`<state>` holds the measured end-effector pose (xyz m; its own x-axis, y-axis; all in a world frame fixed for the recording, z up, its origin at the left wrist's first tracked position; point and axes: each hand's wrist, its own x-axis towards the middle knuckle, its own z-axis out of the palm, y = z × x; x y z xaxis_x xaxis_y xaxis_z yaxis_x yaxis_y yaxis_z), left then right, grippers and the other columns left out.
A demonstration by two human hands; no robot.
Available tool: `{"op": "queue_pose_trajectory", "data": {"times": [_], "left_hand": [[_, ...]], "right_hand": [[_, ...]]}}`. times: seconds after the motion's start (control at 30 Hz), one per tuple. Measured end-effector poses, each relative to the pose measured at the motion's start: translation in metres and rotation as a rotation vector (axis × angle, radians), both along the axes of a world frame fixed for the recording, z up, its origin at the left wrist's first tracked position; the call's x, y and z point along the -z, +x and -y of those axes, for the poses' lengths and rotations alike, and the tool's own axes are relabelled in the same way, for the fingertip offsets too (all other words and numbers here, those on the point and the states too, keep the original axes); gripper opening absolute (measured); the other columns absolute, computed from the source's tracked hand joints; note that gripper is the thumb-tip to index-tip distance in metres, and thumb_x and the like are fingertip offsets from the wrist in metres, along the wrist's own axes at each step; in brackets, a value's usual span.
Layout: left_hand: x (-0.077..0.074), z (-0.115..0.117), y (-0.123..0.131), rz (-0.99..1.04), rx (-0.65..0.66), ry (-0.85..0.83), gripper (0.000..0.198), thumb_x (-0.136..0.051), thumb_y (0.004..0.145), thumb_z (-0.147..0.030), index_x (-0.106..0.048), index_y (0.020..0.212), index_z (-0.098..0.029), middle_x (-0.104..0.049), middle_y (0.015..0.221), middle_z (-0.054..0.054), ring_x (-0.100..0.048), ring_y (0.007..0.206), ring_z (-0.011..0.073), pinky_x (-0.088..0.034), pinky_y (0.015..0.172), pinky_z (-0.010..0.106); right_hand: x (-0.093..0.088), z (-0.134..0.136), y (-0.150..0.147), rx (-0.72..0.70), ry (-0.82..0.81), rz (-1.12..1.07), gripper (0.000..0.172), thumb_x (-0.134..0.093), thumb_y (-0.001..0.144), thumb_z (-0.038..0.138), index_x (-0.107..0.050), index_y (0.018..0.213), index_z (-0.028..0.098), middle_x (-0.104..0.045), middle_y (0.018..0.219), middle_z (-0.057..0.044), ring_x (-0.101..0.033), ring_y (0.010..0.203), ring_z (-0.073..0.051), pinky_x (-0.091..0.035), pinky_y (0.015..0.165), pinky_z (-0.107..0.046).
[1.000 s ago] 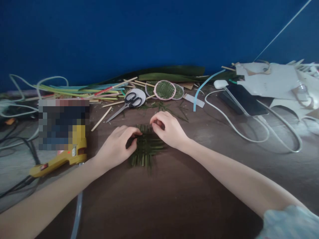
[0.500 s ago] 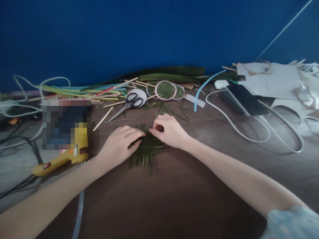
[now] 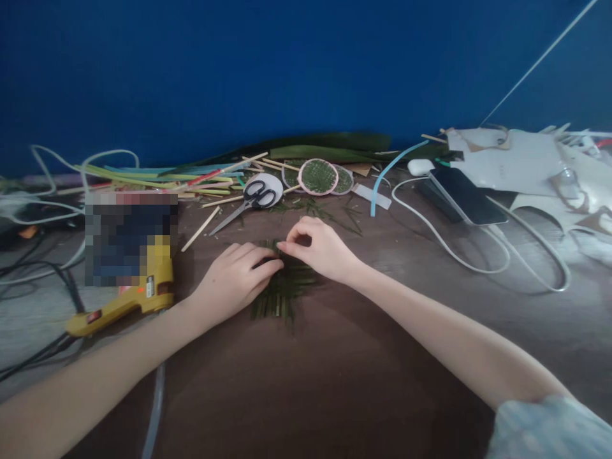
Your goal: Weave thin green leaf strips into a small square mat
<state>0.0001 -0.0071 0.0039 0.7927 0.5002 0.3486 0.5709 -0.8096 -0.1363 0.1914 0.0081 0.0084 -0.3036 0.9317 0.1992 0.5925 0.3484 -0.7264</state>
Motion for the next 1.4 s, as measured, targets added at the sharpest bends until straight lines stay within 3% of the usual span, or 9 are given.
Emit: {"op": "queue_pose_trajectory", "data": {"times": [0.3, 0.43, 0.63, 1.07, 1.27, 1.4], "left_hand": [[0.003, -0.003, 0.000, 0.057, 0.006, -0.022, 0.017, -0.044, 0.086, -0.017, -0.058, 0.095, -0.015, -0.064, 0.083, 0.003, -0.054, 0.074, 0.0177, -0.040, 0.064, 0.032], [0.005, -0.003, -0.001, 0.071, 0.003, -0.069, 0.018, -0.044, 0.087, -0.018, -0.057, 0.098, -0.015, -0.064, 0.087, 0.003, -0.054, 0.079, 0.0180, -0.040, 0.067, 0.032], [0.003, -0.001, 0.000, 0.097, -0.042, -0.145, 0.012, -0.046, 0.085, -0.019, -0.055, 0.092, -0.014, -0.063, 0.084, 0.004, -0.054, 0.079, 0.0182, -0.040, 0.069, 0.032], [0.005, -0.003, 0.000, 0.225, -0.118, -0.345, 0.015, -0.059, 0.078, -0.022, -0.053, 0.091, -0.016, -0.062, 0.084, 0.003, -0.054, 0.078, 0.0188, -0.043, 0.071, 0.032], [0.005, -0.004, 0.000, 0.262, -0.124, -0.381, 0.016, -0.058, 0.077, -0.018, -0.049, 0.090, -0.017, -0.060, 0.081, 0.002, -0.054, 0.077, 0.0179, -0.044, 0.069, 0.032], [0.006, -0.003, 0.000, 0.358, -0.128, -0.440, 0.027, -0.058, 0.075, -0.014, -0.043, 0.098, -0.017, -0.060, 0.087, 0.002, -0.055, 0.078, 0.0156, -0.045, 0.071, 0.030]], "right_hand": [[0.000, 0.004, -0.003, -0.109, 0.073, -0.082, 0.014, -0.049, 0.083, 0.023, -0.059, 0.075, 0.020, -0.060, 0.082, -0.003, -0.053, 0.084, -0.016, -0.039, 0.079, -0.034], [0.007, 0.003, 0.001, 0.021, 0.155, 0.110, 0.007, -0.052, 0.079, 0.023, -0.057, 0.083, 0.020, -0.060, 0.091, -0.005, -0.050, 0.090, -0.021, -0.036, 0.082, -0.039], [0.013, 0.012, -0.002, 0.009, 0.190, 0.351, 0.025, -0.058, 0.073, 0.026, -0.052, 0.097, 0.020, -0.055, 0.107, -0.009, -0.044, 0.100, -0.027, -0.033, 0.083, -0.043], [0.016, 0.012, 0.004, -0.085, 0.242, 0.229, 0.024, -0.058, 0.074, 0.019, -0.046, 0.096, 0.021, -0.055, 0.106, -0.008, -0.044, 0.104, -0.025, -0.035, 0.086, -0.042], [0.014, 0.016, 0.004, -0.204, 0.339, 0.168, 0.017, -0.051, 0.079, 0.011, -0.049, 0.093, 0.021, -0.061, 0.095, -0.005, -0.052, 0.094, -0.019, -0.040, 0.082, -0.036], [0.014, 0.017, 0.006, -0.204, 0.376, 0.105, 0.016, -0.050, 0.080, 0.010, -0.052, 0.091, 0.021, -0.063, 0.089, -0.004, -0.055, 0.088, -0.016, -0.042, 0.078, -0.032]]}}
